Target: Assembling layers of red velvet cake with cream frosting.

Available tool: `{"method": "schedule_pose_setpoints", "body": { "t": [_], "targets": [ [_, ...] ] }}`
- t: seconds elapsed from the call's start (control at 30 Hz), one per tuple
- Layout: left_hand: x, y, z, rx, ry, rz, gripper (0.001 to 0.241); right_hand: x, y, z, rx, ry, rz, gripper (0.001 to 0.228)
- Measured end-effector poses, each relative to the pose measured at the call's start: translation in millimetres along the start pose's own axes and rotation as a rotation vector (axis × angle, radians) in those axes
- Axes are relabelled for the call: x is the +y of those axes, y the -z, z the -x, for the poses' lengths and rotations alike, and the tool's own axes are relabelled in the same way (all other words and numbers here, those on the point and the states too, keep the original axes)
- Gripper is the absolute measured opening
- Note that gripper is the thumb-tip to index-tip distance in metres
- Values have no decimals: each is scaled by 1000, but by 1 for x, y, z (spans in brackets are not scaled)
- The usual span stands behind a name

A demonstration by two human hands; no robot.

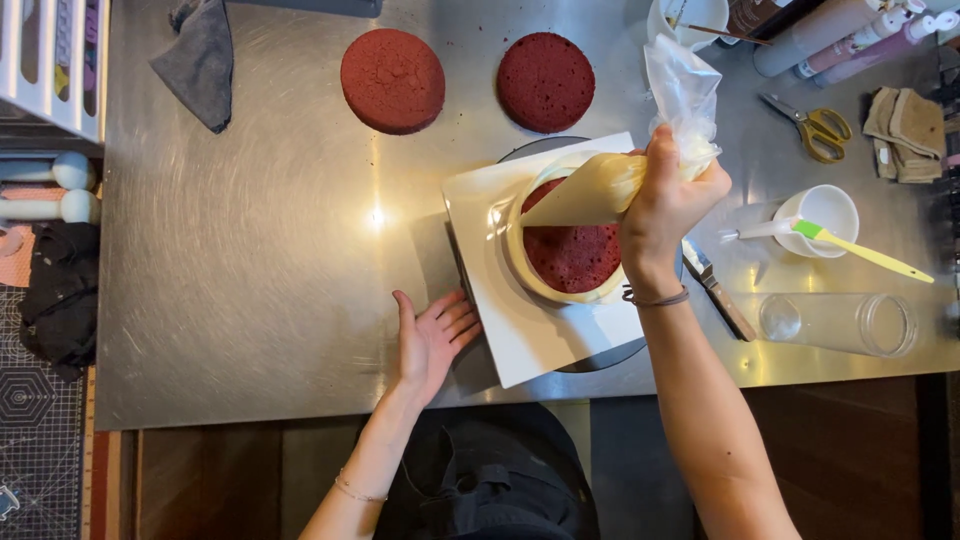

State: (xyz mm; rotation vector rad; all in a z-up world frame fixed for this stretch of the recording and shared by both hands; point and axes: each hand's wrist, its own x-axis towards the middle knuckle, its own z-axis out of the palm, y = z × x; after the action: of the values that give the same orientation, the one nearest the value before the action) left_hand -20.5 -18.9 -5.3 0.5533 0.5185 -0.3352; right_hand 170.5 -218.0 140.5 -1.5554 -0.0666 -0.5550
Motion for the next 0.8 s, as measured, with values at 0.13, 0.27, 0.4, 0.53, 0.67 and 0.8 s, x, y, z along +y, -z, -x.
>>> {"method": "schedule_pose_setpoints", "body": {
  "t": [0.13,0.27,0.4,0.53,0.67,0.8],
  "targets": [
    [-8,-13,11,-57,34,-25,115,2,0,1,-16,81,106,26],
    [-25,-19,20,-100,59,-22,116,-4,-4,0,-23,93,109,24],
    [-37,-21,24,-161,115,1,116,1,-2,-4,-15,158,114,24],
    [-48,-23,24,-213,143,-7,119,3,2,-5,-17,209,131,23],
    [-51,-27,25,-228,148,-9,118,9,10,-8,-14,246,143,23],
    [-55,-29,25,-233,144,-30,117,7,21,-10,-50,323,197,25]
  ]
}}
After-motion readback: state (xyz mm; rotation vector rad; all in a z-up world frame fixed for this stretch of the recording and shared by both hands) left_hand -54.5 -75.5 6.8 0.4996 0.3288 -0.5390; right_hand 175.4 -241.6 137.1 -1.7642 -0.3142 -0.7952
